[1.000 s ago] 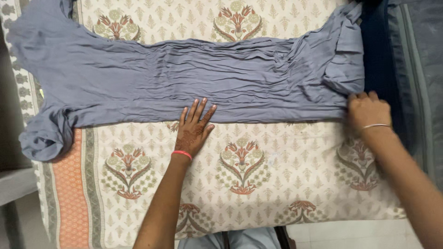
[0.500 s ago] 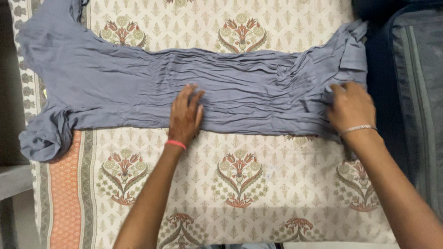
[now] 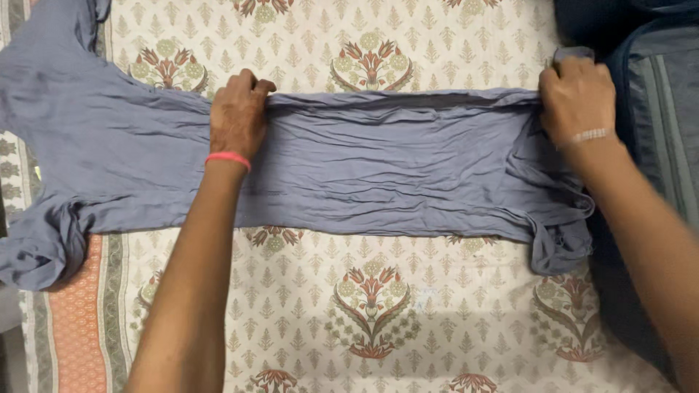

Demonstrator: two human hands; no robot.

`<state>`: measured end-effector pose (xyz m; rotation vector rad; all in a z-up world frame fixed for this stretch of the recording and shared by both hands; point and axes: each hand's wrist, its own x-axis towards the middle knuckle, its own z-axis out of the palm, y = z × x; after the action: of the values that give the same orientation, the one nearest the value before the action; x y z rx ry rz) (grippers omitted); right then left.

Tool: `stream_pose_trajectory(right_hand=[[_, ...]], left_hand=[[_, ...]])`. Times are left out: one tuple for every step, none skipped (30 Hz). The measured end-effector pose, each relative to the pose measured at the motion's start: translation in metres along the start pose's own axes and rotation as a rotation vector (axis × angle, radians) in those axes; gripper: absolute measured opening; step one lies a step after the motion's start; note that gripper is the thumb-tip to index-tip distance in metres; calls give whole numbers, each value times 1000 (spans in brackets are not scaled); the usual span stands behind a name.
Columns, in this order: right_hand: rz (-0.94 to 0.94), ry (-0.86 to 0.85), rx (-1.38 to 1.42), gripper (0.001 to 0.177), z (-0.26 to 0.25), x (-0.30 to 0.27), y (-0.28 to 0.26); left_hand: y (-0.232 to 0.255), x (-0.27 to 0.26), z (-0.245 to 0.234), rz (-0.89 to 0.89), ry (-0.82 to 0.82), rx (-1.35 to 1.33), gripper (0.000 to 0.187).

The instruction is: The person folds shirts and a dress on a bed by hand, places the folded garments into a suitcase, and buckles the interior luggage strap over the clothes.

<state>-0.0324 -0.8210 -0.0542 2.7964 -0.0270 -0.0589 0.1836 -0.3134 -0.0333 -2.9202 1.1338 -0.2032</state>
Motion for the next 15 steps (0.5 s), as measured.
stream_pose_trajectory(right_hand=[[32, 136, 33, 15, -7, -17, -6], [78, 207, 57, 11, -14, -35, -15], [122, 279, 84, 7, -23, -54, -23], [169, 291, 89, 6, -31, -75, -34], [216, 304, 94, 6, -40, -96, -46], [254, 258, 107, 11, -48, -112, -58], [292, 213, 118, 18, -55, -128, -70], [330, 100, 153, 36, -60, -141, -78], [333, 100, 152, 36, -62, -151, -84], [348, 111, 236, 42, -61, -158, -92], [362, 122, 321, 48, -60, -163, -99], [362, 123, 319, 48, -57, -166, -101], [454, 153, 417, 43, -54, -168, -102], [543, 184, 514, 38, -51, -170, -102], [541, 187, 513, 38, -46, -168, -102]], left_hand=[[1, -10, -9, -1, 100, -25, 28], [3, -20, -17, 0, 102, -23, 28], [6, -35, -24, -11, 129, -41, 25], [8, -49, -29, -18, 159, -58, 23], [9, -65, -33, -13, 84, -53, 25], [11, -80, -35, -10, 9, -49, 27], [12, -91, -34, -7, 13, -50, 27], [14, -102, -31, 75, -21, -2, 37], [14, -110, -29, 157, -55, 46, 47], [15, -117, -27, 159, -56, 44, 47], [17, -123, -25, 133, -43, -54, 47], [19, -125, -23, 107, -27, -150, 47], [20, -126, -22, 107, -25, -151, 47], [22, -127, -22, 72, -26, -214, 48], [23, -127, -21, 37, -27, -277, 49]])
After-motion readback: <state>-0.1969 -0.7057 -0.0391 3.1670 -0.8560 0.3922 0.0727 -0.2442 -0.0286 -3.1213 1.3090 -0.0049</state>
